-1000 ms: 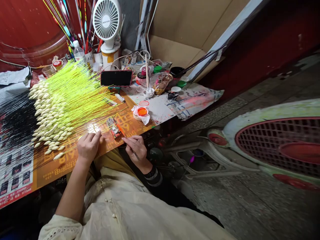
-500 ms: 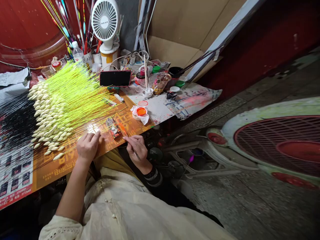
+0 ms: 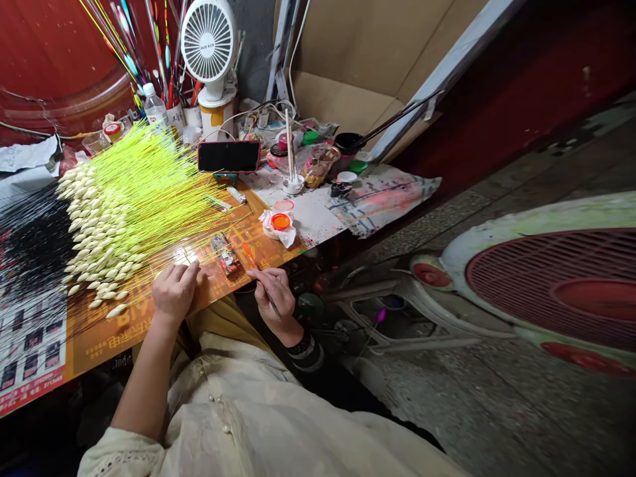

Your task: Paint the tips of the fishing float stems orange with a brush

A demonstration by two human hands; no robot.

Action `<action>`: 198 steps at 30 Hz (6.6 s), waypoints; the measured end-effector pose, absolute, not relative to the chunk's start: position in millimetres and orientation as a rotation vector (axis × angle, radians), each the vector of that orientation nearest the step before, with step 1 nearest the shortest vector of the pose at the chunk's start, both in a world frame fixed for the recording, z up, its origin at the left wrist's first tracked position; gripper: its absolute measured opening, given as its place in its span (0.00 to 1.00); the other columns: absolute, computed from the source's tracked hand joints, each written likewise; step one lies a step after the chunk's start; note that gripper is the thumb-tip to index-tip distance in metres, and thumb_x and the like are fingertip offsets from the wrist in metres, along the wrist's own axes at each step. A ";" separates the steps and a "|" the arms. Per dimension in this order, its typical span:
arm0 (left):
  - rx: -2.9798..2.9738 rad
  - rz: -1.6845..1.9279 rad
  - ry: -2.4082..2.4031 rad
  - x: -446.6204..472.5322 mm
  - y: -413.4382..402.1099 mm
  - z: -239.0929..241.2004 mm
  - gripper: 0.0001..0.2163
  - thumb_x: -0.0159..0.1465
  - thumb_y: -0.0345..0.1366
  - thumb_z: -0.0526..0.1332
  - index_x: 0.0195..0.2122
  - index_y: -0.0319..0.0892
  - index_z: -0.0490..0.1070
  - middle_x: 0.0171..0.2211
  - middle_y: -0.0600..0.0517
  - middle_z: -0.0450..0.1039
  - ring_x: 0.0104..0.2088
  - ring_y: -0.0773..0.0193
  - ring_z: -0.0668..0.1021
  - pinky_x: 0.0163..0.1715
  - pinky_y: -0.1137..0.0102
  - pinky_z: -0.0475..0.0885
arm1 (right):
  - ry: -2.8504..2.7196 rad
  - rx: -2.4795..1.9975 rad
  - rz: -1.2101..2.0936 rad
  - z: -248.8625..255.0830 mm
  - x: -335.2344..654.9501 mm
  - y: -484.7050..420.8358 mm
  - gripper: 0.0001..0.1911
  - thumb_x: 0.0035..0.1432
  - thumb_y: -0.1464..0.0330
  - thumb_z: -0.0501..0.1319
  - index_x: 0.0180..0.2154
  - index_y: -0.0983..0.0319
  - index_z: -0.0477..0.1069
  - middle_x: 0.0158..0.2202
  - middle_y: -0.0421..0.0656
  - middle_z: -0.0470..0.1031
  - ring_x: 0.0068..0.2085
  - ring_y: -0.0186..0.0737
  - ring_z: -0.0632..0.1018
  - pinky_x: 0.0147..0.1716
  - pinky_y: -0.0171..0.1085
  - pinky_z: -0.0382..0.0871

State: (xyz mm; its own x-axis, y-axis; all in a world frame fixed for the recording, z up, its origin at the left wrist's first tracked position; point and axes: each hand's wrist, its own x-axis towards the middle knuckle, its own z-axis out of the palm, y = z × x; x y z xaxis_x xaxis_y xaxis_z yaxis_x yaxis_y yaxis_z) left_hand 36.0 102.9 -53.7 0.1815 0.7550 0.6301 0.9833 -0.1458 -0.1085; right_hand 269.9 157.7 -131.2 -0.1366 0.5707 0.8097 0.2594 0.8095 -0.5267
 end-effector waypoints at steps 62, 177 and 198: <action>-1.970 -0.559 -1.692 41.3 102.8 -53.2 0.09 0.73 0.35 0.56 0.43 0.45 0.76 0.28 0.51 0.76 0.30 0.63 0.74 0.32 0.65 0.63 | -1.766 -0.573 0.350 -127.6 280.9 156.5 0.21 0.67 0.75 0.56 0.58 0.56 0.71 0.45 0.47 0.81 0.46 0.45 0.78 0.47 0.52 0.77; -1.946 -0.582 -1.642 41.9 101.5 -58.0 0.09 0.72 0.33 0.56 0.44 0.46 0.76 0.30 0.50 0.77 0.32 0.62 0.76 0.33 0.66 0.66 | -1.851 -0.507 0.346 -130.9 250.6 135.8 0.29 0.65 0.76 0.58 0.66 0.55 0.65 0.47 0.47 0.81 0.43 0.44 0.75 0.46 0.48 0.74; -1.946 -0.592 -1.633 42.2 103.3 -57.9 0.09 0.73 0.34 0.56 0.40 0.44 0.76 0.26 0.51 0.73 0.29 0.63 0.72 0.31 0.66 0.61 | -1.777 -0.469 0.378 -130.6 258.6 134.9 0.25 0.65 0.78 0.56 0.61 0.56 0.68 0.44 0.46 0.82 0.45 0.44 0.78 0.47 0.52 0.78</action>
State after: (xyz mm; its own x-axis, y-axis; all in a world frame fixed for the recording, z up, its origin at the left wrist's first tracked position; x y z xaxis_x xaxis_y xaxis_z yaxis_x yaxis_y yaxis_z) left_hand 42.2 103.3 -57.9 0.1749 0.7541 0.6330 0.9846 -0.1319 -0.1148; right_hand 258.6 134.9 -130.6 -0.2193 0.4998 0.8379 0.1158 0.8661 -0.4863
